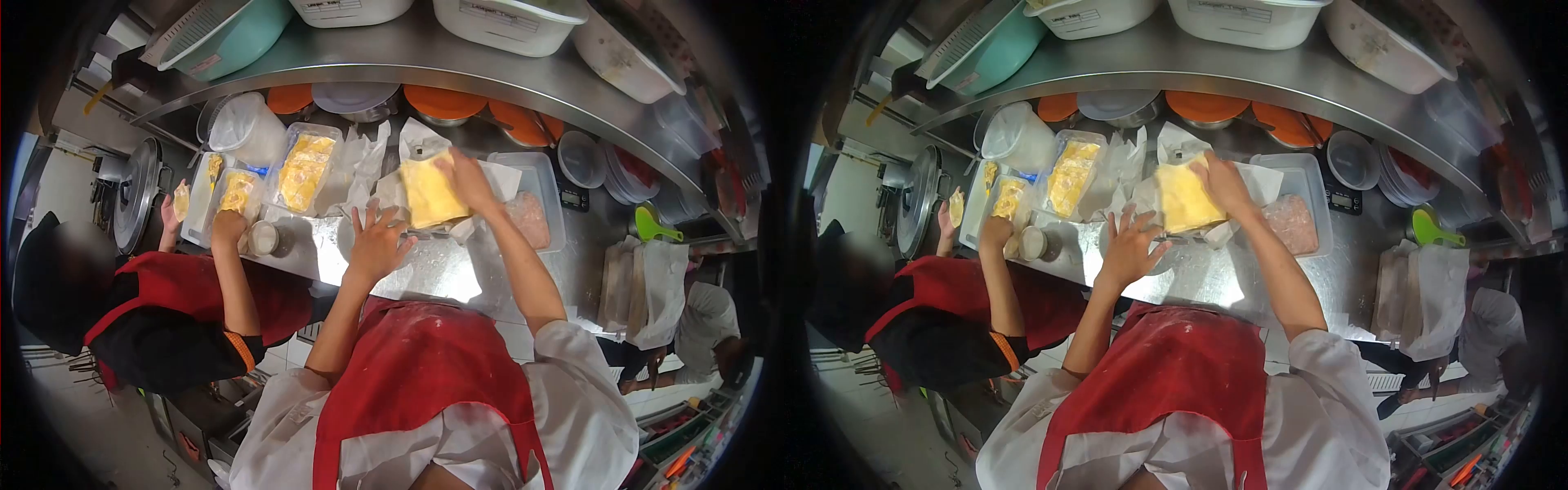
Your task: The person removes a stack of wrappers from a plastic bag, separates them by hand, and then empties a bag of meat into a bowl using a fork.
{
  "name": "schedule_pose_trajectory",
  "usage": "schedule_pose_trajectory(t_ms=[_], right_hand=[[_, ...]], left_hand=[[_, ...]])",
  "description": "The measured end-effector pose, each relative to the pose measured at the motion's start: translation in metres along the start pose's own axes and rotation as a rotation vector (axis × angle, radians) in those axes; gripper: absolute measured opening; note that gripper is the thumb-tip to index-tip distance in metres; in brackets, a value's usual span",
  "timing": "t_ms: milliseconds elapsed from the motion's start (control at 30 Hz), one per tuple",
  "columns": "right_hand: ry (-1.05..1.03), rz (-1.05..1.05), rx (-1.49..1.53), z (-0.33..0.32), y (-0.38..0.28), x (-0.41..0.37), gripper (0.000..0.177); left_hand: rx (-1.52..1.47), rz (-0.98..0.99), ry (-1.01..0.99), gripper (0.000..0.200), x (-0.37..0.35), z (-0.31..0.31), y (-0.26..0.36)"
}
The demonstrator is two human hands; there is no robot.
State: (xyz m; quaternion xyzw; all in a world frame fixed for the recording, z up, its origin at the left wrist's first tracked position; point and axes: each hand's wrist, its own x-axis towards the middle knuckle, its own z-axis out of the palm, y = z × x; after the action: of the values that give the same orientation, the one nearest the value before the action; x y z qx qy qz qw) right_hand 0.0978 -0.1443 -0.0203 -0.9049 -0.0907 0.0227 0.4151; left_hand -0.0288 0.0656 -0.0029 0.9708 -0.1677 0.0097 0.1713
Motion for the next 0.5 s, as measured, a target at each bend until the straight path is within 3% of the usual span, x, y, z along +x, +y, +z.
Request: schedule_pose_trajectory(t_ms=[133,333,400,500], right_hand=[[0.115,0.103,-0.031,0.025,0.027,-0.001,0.045],[0.209,-0.045,-0.066,0.016,0.006,0.002,0.039],[0.117,-0.055,-0.081,0.007,-0.008,0.005,0.038],[0.006,-0.113,-0.04,-0.016,-0.047,0.003,0.037]], left_hand=[[0.017,-0.048,-0.096,0.04,0.001,0.006,-0.001],[-0.006,-0.105,-0.171,0.045,0.006,0.007,-0.001],[-0.065,-0.211,-0.272,0.045,0.024,-0.011,0.004],[-0.392,-0.26,-0.098,0.052,0.059,-0.017,-0.009]])
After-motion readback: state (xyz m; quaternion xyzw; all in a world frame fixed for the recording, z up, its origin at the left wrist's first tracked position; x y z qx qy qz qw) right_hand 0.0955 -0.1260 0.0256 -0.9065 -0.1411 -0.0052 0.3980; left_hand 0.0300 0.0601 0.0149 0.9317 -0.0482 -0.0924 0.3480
